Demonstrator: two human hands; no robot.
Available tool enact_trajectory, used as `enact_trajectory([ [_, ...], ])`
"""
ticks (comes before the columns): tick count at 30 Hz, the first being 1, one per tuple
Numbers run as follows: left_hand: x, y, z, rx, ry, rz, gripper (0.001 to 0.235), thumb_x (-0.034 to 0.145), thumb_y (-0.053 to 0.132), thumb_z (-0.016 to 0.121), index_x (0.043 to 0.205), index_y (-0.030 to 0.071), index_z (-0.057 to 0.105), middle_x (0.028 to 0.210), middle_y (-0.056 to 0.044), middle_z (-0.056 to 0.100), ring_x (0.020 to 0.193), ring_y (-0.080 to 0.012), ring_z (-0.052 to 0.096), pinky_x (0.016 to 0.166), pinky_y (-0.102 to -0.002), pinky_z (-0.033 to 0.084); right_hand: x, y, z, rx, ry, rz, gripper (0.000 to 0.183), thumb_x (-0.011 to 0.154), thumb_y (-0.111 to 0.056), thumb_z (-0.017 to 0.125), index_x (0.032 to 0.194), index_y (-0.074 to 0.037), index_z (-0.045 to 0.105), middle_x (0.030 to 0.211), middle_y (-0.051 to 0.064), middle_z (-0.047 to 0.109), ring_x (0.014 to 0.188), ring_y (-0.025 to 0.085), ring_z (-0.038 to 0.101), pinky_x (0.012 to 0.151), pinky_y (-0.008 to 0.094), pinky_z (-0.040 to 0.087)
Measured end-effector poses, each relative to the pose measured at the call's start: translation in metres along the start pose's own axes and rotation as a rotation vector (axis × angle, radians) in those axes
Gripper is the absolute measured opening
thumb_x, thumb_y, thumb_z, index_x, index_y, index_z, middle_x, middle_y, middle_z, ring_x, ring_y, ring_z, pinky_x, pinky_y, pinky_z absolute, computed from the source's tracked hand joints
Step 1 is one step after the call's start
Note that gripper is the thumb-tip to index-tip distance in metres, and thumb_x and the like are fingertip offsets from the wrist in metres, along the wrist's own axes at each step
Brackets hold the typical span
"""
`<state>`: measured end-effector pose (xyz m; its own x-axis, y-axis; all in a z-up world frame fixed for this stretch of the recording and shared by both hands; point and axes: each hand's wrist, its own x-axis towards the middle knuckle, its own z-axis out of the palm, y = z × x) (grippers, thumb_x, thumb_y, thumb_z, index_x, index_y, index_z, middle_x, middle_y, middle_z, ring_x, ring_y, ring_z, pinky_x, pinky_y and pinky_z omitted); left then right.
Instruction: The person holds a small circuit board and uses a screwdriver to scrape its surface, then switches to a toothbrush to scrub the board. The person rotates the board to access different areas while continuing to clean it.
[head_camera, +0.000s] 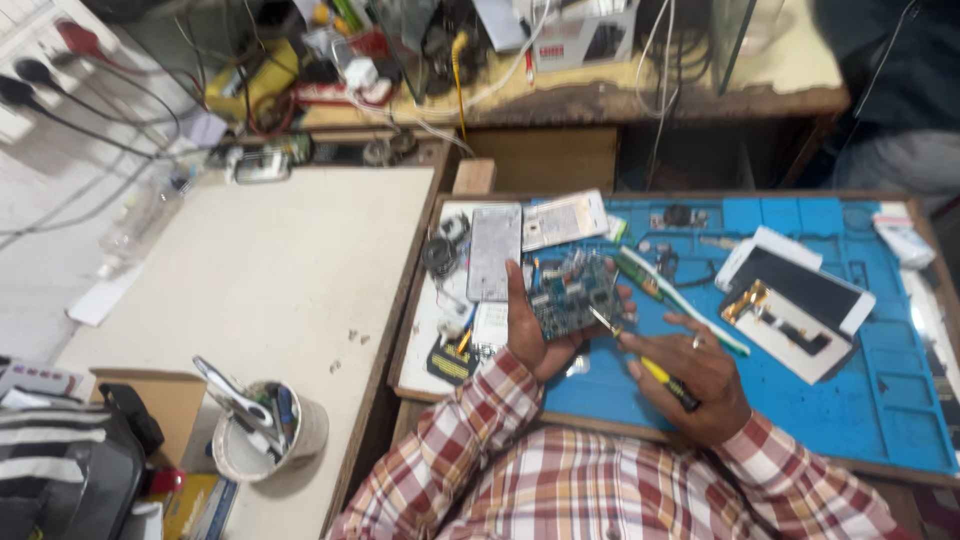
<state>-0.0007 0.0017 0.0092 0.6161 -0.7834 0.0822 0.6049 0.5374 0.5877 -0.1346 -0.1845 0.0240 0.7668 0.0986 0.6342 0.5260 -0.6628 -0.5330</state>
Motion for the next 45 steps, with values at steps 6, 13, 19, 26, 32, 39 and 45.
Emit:
enact_trajectory([
  [6, 0.000, 0.002, -0.003, -0.020, -0.032, 0.026, 0.125, 0.087, 0.098, 0.017, 0.159, -0.002, 0.040, 0.142, -0.029, 0.059, 0.130, -0.0423, 0.061, 0.117, -0.056, 0.047, -0.001, 0.000, 0.002, -0.032, -0.006, 0.011, 0.032, 0.087, -0.011, 0.074, 0.119, -0.013, 0.072, 0.108, 0.005, 0.079, 0.097, 0.017, 0.076, 0.114, 0.050, 0.044],
  [13, 0.000, 0.000, -0.005, 0.010, -0.046, 0.025, 0.126, 0.086, 0.098, 0.017, 0.158, -0.002, 0.041, 0.140, -0.029, 0.060, 0.128, -0.0425, 0.062, 0.114, -0.057, 0.049, -0.004, 0.001, 0.003, -0.014, 0.018, 0.003, 0.033, 0.090, -0.011, 0.073, 0.123, -0.011, 0.070, 0.108, 0.004, 0.078, 0.097, 0.016, 0.076, 0.115, 0.051, 0.044],
  [19, -0.001, -0.001, -0.004, 0.028, -0.047, 0.016, 0.125, 0.085, 0.097, 0.020, 0.158, -0.001, 0.041, 0.139, -0.028, 0.060, 0.127, -0.0420, 0.063, 0.112, -0.058, 0.050, -0.002, 0.001, 0.001, -0.022, 0.032, -0.007, 0.034, 0.089, -0.010, 0.072, 0.123, -0.012, 0.070, 0.108, 0.006, 0.078, 0.098, 0.018, 0.076, 0.113, 0.050, 0.044],
  [26, 0.000, 0.000, 0.001, 0.009, -0.010, -0.007, 0.118, 0.086, 0.094, 0.022, 0.157, 0.001, 0.040, 0.143, -0.024, 0.058, 0.127, -0.0428, 0.061, 0.114, -0.059, 0.047, -0.001, -0.002, 0.002, -0.032, 0.013, 0.001, 0.034, 0.089, -0.011, 0.070, 0.123, -0.012, 0.071, 0.107, 0.004, 0.079, 0.096, 0.017, 0.077, 0.111, 0.052, 0.044],
  [32, -0.001, -0.003, 0.002, 0.035, -0.058, 0.012, 0.102, 0.099, 0.082, 0.024, 0.154, -0.002, 0.043, 0.140, -0.024, 0.061, 0.131, -0.0387, 0.060, 0.118, -0.053, 0.046, -0.007, 0.001, 0.002, 0.062, 0.061, -0.063, 0.029, 0.094, -0.009, 0.064, 0.122, -0.012, 0.069, 0.113, 0.008, 0.078, 0.102, 0.020, 0.077, 0.107, 0.048, 0.050],
  [39, -0.004, -0.005, 0.004, 0.204, 0.027, 0.076, 0.066, 0.103, 0.046, 0.050, 0.149, 0.000, 0.049, 0.140, -0.022, 0.062, 0.131, -0.0283, 0.062, 0.119, -0.043, 0.046, -0.005, 0.003, 0.002, 0.278, 0.209, 0.417, 0.028, 0.096, -0.017, 0.064, 0.120, -0.004, 0.070, 0.110, 0.011, 0.077, 0.095, 0.015, 0.077, 0.077, 0.031, 0.062],
  [45, -0.007, -0.015, 0.010, 0.527, 0.084, 0.135, 0.034, 0.099, 0.026, 0.068, 0.123, 0.002, 0.071, 0.134, -0.018, 0.068, 0.114, -0.0282, 0.067, 0.105, -0.043, 0.054, -0.009, 0.021, 0.009, 0.467, 0.185, 0.645, 0.028, 0.095, -0.018, 0.070, 0.116, 0.000, 0.075, 0.092, 0.009, 0.077, 0.081, 0.011, 0.068, 0.070, 0.026, 0.052],
])
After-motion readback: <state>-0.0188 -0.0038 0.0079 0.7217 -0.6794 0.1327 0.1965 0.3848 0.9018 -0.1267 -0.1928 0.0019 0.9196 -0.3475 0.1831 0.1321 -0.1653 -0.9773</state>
